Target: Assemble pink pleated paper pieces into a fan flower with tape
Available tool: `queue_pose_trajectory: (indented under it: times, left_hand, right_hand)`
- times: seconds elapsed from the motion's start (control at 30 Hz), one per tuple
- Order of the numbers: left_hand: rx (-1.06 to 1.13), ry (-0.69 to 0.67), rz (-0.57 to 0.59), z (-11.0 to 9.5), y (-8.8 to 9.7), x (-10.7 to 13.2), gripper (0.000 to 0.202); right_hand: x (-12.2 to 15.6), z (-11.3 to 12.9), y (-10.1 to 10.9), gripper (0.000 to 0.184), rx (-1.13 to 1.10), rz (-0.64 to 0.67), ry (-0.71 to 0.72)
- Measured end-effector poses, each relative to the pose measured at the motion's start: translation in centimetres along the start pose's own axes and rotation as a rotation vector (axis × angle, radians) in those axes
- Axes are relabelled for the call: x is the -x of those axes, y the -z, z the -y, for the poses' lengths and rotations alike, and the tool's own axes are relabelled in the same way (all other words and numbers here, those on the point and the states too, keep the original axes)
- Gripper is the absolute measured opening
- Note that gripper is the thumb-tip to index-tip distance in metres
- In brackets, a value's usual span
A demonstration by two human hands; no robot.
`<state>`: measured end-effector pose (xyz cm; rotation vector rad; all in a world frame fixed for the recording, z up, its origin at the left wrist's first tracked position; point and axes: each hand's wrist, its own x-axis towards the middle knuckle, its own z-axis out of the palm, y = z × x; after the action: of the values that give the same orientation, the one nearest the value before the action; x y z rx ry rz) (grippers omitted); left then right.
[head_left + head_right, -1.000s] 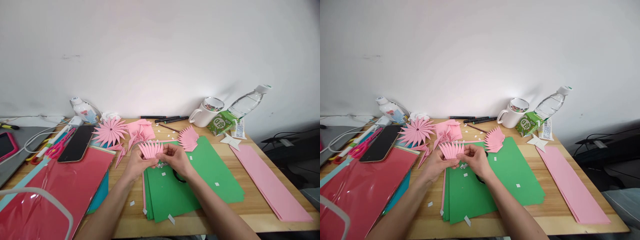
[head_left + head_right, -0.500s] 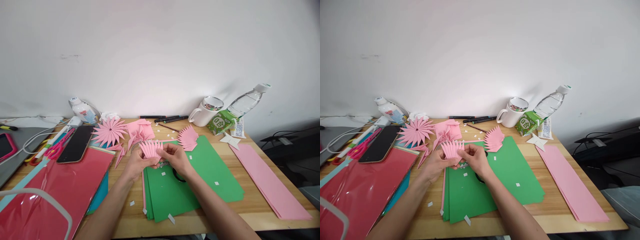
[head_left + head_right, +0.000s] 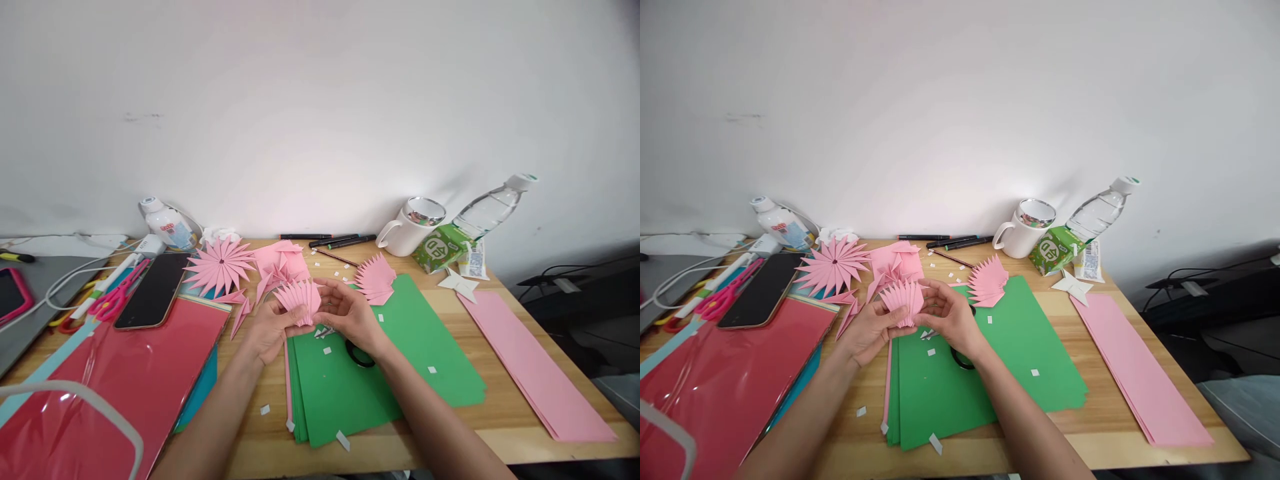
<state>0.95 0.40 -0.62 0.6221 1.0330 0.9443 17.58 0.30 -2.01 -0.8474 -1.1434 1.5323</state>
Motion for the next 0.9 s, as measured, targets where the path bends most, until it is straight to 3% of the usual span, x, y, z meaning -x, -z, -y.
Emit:
queue_pose_trajectory:
  times: [0.4,0.6,0.77,0.9]
  left_hand:
    - [-0.104,-0.11,-0.064,0.0,-0.4,0.0,0.038]
    - [-0.124,-0.202,-0.128,0.1,-0.5,0.0,0.039]
    - [-0.159,-0.215,-0.083,0.1,-0.5,0.2,0.039]
    - [-0.081,-0.248,-0.184,-0.3,-0.3,-0.1,0.04]
  right_hand:
    - [0.0,-1.2,-0.7,0.066,0.059,-0.121,0.067]
    - [-0.2,-1.1,-0.7,0.038,0.18,-0.119,0.084]
    - [-0.2,-1.2,-0.9,0.036,0.2,-0.112,0.058]
    - [-0.2,-1.7,-0.5,0.03,0.274,-0.128,0.076]
